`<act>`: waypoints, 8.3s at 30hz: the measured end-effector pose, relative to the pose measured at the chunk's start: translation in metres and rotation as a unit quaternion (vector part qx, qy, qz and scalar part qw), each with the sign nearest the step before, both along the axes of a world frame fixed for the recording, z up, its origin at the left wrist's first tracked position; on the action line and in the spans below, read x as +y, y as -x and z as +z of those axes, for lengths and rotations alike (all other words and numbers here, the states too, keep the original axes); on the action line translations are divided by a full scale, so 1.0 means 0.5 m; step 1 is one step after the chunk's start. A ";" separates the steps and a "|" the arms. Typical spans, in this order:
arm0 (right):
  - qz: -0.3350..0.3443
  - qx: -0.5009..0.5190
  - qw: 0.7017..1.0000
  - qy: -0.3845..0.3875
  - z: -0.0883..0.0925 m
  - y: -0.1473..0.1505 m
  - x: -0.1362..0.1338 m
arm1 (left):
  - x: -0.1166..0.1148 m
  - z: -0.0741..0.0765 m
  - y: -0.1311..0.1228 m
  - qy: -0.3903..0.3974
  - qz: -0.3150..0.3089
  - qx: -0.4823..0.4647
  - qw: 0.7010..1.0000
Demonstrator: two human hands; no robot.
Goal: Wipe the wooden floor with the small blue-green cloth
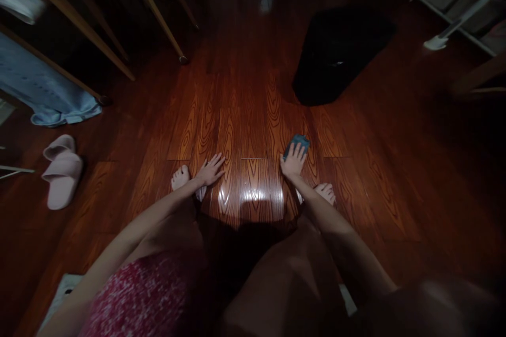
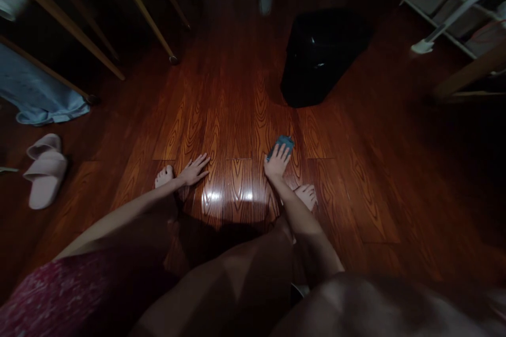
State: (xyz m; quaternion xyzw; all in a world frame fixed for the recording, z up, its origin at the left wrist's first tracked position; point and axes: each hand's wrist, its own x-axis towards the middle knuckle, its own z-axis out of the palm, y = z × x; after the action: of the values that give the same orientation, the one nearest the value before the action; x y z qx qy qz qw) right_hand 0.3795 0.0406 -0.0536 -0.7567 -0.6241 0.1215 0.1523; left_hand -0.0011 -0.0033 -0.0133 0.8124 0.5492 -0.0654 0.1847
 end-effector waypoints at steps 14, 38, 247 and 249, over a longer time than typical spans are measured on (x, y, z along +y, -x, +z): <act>0.387 0.113 0.914 0.054 0.031 0.191 -0.090 | -0.024 0.045 -0.124 -0.027 -0.193 -0.045 0.980; 0.408 -0.010 0.913 -0.002 0.035 0.099 -0.081 | -0.035 0.001 -0.063 -0.071 -0.035 0.031 0.996; 0.524 0.000 0.848 0.082 0.075 0.160 -0.101 | -0.023 -0.021 0.041 -0.144 0.003 -0.045 0.989; 0.523 -0.002 0.848 0.083 0.075 0.160 -0.102 | -0.025 -0.028 0.059 -0.158 0.094 -0.045 0.982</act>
State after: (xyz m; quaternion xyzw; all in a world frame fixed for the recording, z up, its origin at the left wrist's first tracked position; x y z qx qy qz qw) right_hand 0.2994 -0.0102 -0.0162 -0.3282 -0.9154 0.2329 0.0010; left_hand -0.0305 -0.0158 -0.0271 0.7785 0.6174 0.0761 0.0837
